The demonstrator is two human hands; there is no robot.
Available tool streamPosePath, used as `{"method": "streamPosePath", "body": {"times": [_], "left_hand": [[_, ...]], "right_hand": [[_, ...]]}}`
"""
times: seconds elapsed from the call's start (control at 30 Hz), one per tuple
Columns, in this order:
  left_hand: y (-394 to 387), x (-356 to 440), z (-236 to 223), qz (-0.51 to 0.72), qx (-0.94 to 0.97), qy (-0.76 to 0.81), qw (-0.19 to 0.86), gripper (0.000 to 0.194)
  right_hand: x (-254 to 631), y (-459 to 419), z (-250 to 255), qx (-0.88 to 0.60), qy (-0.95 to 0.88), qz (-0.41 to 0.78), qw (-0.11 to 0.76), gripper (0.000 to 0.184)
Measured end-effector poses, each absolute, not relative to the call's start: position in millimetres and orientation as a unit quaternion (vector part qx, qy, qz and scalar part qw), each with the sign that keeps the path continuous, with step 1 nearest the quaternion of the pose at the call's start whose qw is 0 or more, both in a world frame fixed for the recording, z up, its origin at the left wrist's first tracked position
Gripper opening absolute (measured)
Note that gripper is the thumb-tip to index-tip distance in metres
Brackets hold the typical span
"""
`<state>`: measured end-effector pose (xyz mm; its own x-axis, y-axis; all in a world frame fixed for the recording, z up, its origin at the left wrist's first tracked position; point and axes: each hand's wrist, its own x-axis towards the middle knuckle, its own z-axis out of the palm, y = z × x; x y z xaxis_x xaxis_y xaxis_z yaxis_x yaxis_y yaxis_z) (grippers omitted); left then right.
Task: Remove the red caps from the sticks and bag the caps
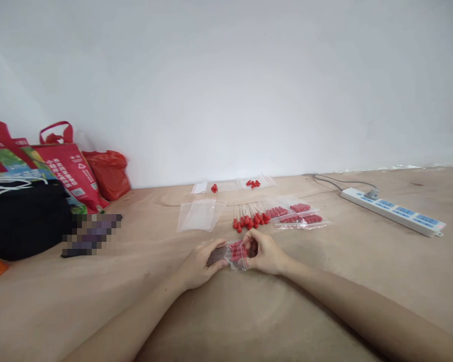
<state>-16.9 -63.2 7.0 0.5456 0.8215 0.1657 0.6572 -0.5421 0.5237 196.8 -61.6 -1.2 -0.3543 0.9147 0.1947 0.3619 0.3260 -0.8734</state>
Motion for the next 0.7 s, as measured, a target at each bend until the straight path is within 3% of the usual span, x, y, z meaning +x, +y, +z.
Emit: {"method": "streamPosePath", "body": {"times": [0.37,0.53,0.7], "left_hand": [[-63,-17,9,0.195,0.858,0.428,0.204,0.041],[-64,-17,10,0.192,0.858,0.431,0.204,0.040],[-65,-17,12,0.188,0.858,0.431,0.206,0.040]], "right_hand": [[200,-60,-2,-0.425,-0.778,0.321,0.334,0.040],[204,-59,1,-0.406,-0.764,0.365,0.344,0.032],[208,-59,1,-0.379,-0.769,0.388,0.338,0.042]]}}
